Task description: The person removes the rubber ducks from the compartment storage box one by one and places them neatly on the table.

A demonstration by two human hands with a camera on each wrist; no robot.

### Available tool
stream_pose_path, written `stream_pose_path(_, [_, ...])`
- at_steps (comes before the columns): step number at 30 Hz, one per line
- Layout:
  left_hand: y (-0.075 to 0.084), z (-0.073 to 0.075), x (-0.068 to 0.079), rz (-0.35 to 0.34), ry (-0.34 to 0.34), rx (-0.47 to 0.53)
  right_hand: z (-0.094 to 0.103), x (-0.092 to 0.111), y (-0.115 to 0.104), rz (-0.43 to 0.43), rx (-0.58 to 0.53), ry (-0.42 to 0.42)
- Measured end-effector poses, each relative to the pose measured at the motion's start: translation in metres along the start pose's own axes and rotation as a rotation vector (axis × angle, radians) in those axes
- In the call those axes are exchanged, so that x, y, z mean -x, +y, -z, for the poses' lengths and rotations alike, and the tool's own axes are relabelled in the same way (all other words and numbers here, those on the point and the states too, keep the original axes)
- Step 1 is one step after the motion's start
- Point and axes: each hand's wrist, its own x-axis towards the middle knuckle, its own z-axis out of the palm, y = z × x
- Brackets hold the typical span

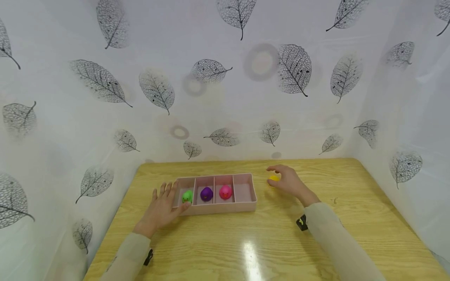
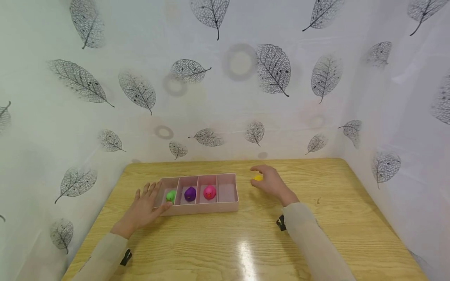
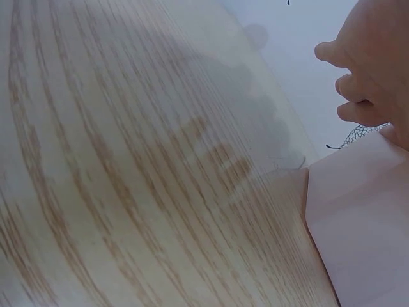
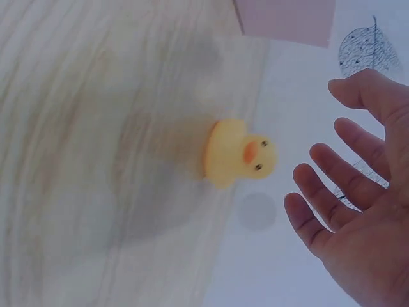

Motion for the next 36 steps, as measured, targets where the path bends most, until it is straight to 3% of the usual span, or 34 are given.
stream_pose_path(9, [0.001,0.001,0.001,-0.002,-0.004,0.011,0.001,-0.005,-0.033,0.095,-0.058,0.031])
stream_pose_path(22, [0.002,0.002,0.0,0.009,-0.013,0.008,-0.01,-0.01,-0.069,0.141,-0.17,0.001])
stream_pose_path(36, [0.003,0.003,0.002,0.013,-0.018,0.028,-0.029,-0.015,-0.082,0.209,-0.196,-0.055])
